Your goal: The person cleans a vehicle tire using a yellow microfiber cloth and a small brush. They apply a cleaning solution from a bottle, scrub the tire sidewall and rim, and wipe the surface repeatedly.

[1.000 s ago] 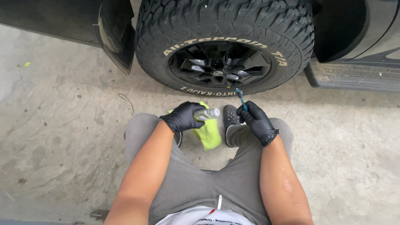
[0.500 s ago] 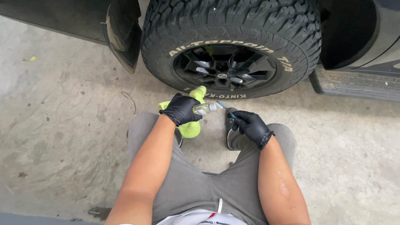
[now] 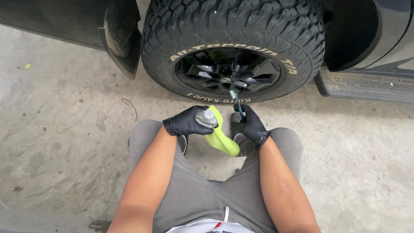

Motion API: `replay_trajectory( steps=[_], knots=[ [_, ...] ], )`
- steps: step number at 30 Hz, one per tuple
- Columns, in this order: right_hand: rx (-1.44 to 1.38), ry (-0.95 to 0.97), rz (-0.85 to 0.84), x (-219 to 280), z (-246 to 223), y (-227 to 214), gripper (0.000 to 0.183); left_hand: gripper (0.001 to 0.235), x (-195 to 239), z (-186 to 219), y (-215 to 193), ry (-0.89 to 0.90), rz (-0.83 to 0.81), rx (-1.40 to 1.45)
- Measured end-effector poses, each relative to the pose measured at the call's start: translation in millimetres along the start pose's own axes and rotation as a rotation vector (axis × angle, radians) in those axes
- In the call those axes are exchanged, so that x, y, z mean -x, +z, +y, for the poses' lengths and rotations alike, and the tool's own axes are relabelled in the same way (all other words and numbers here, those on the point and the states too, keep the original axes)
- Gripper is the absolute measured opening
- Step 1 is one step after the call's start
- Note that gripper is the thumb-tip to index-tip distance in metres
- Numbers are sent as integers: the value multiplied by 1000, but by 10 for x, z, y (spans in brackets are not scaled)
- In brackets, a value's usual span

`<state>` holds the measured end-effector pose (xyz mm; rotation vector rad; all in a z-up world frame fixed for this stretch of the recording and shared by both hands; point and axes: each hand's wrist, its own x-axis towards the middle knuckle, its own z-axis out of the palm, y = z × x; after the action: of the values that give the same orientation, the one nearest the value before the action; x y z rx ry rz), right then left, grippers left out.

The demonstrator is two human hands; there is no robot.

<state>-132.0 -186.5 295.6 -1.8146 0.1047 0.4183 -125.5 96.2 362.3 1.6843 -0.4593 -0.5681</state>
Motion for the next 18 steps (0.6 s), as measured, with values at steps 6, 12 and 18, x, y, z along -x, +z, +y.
replay_trajectory(
  steps=[6,12,18],
  knots=[
    [259,-22,-45,-4,42,-1,75,46,232,379,-63,72,64,261],
    [-66,-9,209,-49,155,-264,28,49,414,306,-378,38,152,217],
    [-113,-240,400,82,-94,-376,26,58,388,285,-504,34,232,46]
  ],
)
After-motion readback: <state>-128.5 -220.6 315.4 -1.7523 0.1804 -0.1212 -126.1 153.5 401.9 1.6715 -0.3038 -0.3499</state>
